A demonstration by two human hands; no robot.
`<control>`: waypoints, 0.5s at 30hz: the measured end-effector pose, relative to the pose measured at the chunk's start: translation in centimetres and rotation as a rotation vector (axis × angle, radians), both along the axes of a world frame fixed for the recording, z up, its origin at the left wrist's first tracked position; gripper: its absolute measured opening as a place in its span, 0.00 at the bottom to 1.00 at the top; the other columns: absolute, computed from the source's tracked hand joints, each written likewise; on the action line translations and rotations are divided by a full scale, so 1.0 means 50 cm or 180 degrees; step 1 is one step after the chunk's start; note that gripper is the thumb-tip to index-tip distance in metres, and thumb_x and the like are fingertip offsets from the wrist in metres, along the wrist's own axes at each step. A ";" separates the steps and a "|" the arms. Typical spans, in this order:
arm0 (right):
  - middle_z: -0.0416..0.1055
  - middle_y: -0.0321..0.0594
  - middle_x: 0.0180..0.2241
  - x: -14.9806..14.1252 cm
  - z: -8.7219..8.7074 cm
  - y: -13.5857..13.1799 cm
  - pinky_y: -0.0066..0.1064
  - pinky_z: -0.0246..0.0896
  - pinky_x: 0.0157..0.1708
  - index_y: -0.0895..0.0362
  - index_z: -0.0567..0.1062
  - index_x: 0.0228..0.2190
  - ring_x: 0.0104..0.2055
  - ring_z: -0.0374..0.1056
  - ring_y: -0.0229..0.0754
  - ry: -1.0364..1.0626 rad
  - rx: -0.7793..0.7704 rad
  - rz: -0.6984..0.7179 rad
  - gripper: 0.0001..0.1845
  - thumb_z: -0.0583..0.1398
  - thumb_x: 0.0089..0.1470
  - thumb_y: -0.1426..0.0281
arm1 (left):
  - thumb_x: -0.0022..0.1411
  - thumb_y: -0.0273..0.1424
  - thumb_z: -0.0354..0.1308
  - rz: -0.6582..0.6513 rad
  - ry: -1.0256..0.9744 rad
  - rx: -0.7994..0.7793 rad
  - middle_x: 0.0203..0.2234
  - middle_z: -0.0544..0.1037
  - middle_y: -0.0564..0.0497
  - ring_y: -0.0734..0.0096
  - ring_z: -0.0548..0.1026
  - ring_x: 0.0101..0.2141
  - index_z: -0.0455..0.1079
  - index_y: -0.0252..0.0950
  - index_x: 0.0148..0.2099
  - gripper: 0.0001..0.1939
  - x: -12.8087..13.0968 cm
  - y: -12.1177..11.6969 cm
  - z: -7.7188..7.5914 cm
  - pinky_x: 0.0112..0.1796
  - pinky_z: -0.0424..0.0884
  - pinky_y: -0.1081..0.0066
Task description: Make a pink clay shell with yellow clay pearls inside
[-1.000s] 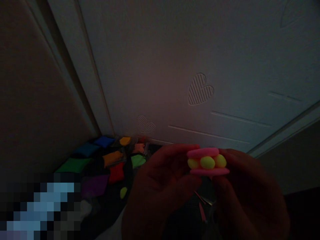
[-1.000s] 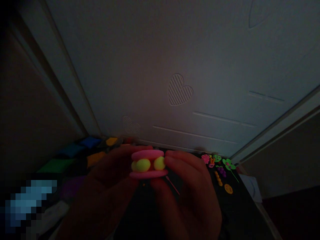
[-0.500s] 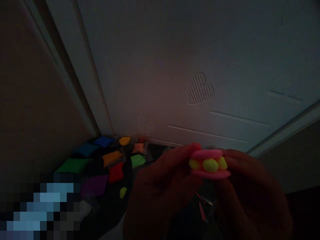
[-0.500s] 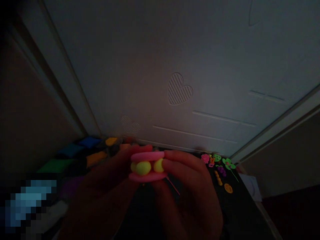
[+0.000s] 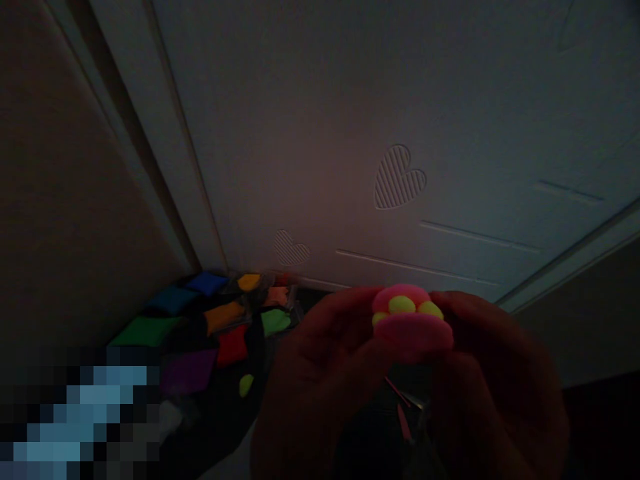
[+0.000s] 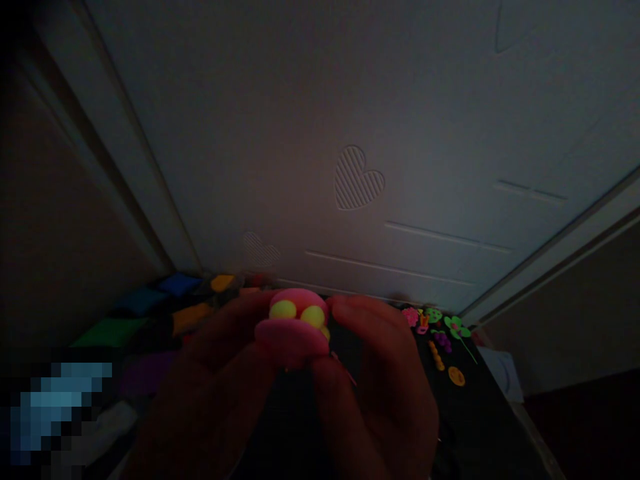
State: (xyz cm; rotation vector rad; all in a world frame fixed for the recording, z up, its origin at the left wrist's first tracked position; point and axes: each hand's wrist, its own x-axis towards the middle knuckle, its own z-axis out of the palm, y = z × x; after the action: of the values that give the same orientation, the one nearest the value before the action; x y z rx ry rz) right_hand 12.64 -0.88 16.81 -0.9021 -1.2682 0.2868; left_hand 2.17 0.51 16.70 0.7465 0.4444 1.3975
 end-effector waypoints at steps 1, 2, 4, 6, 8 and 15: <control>0.70 0.34 0.39 0.002 0.000 0.000 0.34 0.62 0.43 0.49 0.73 0.40 0.41 0.66 0.39 -0.0024 -0.0035 0.0019 0.13 0.57 0.51 0.72 | 0.53 0.23 0.59 -0.0016 0.0014 -0.0060 0.35 0.79 0.59 0.79 0.76 0.37 0.73 0.44 0.37 0.11 0.001 0.000 0.000 0.37 0.71 0.85; 0.70 0.34 0.40 0.005 0.000 0.000 0.34 0.62 0.43 0.49 0.73 0.40 0.42 0.65 0.40 -0.0107 -0.0069 0.0064 0.12 0.56 0.52 0.71 | 0.54 0.24 0.59 -0.0039 0.0020 -0.0127 0.35 0.79 0.59 0.80 0.76 0.37 0.72 0.43 0.37 0.10 0.001 0.000 -0.001 0.37 0.70 0.85; 0.69 0.36 0.42 0.013 0.001 0.002 0.36 0.61 0.44 0.50 0.72 0.41 0.43 0.65 0.41 -0.0379 -0.0157 0.0200 0.13 0.56 0.52 0.69 | 0.55 0.26 0.58 -0.0075 -0.0056 -0.0287 0.34 0.78 0.58 0.79 0.76 0.36 0.72 0.44 0.39 0.09 0.002 0.000 -0.003 0.37 0.71 0.83; 0.68 0.38 0.43 0.021 0.000 0.005 0.37 0.61 0.44 0.51 0.72 0.43 0.45 0.65 0.43 -0.0653 -0.0245 0.0340 0.15 0.56 0.52 0.68 | 0.56 0.29 0.58 -0.0132 -0.0193 -0.0424 0.34 0.78 0.57 0.77 0.76 0.34 0.70 0.45 0.42 0.11 0.003 0.003 -0.004 0.35 0.72 0.81; 0.67 0.38 0.45 0.027 -0.002 0.008 0.38 0.61 0.44 0.50 0.70 0.45 0.46 0.64 0.44 -0.0821 -0.0354 0.0389 0.17 0.57 0.51 0.68 | 0.56 0.31 0.57 -0.0176 -0.0330 -0.0451 0.34 0.77 0.55 0.74 0.76 0.34 0.70 0.44 0.43 0.11 0.003 0.007 -0.003 0.33 0.73 0.79; 0.67 0.38 0.43 0.032 -0.001 0.011 0.33 0.62 0.43 0.50 0.70 0.45 0.44 0.64 0.41 -0.1117 -0.0359 0.0220 0.18 0.56 0.51 0.71 | 0.55 0.33 0.57 -0.0297 -0.0287 -0.0501 0.34 0.78 0.52 0.71 0.75 0.35 0.73 0.39 0.38 0.08 0.003 0.017 0.010 0.34 0.73 0.76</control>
State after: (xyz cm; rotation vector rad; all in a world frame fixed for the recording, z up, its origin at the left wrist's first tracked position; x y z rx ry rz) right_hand 14.24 -0.34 16.76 -1.0367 -1.6218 0.2635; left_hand 2.34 1.37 17.20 0.5673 0.4381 1.2874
